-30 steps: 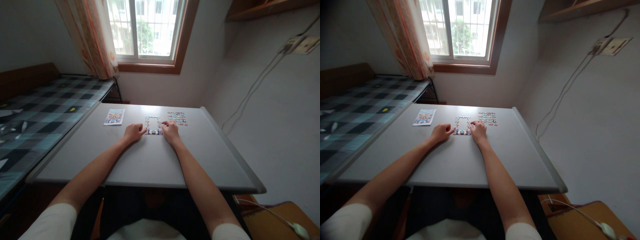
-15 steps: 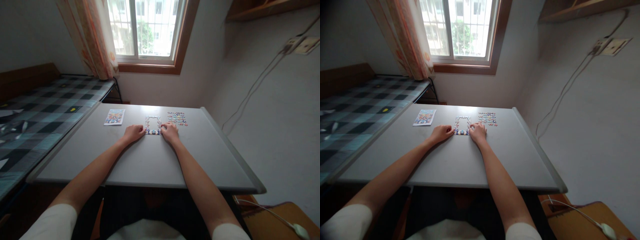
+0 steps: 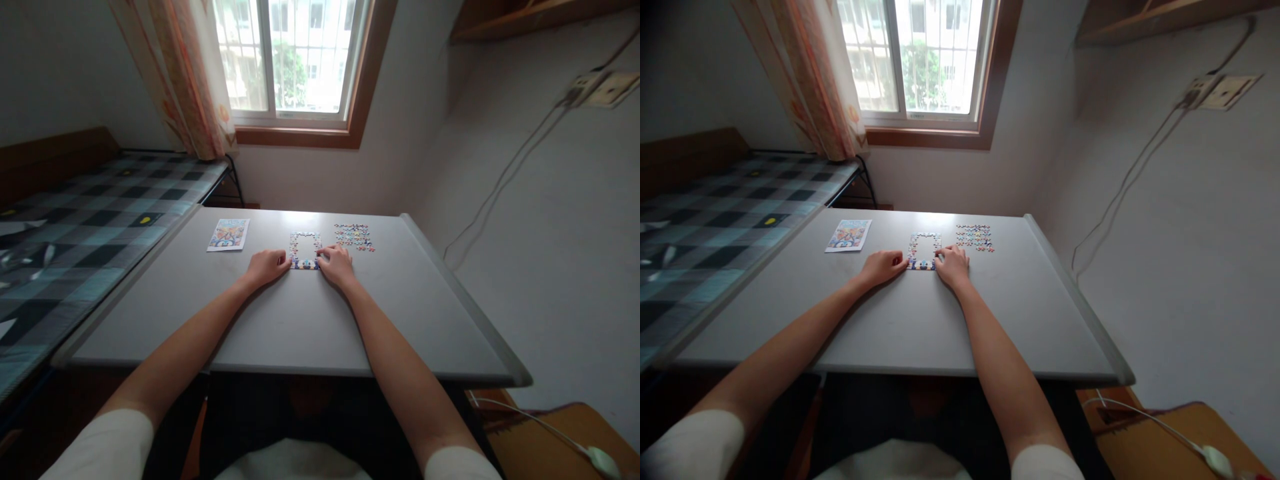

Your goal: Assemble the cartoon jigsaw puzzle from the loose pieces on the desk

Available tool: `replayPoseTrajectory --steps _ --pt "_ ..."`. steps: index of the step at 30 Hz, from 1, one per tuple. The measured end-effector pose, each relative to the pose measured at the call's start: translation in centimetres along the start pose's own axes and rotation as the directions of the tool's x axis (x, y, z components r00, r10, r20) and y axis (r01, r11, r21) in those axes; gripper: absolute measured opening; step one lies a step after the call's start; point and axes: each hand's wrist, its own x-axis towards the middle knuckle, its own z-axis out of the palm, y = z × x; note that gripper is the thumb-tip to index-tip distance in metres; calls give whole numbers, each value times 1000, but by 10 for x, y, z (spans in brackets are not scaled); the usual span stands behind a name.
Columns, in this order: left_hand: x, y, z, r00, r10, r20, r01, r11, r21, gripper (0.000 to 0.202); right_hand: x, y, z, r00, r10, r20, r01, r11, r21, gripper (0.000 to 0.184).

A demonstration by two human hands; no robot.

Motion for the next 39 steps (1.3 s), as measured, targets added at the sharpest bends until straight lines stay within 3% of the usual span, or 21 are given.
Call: replayPoseTrajectory --steps 39 --pt "-1 2 -3 999 -21 40 20 999 28 33 -1 -2 -1 1000 -22 16 22 1000 13 27"
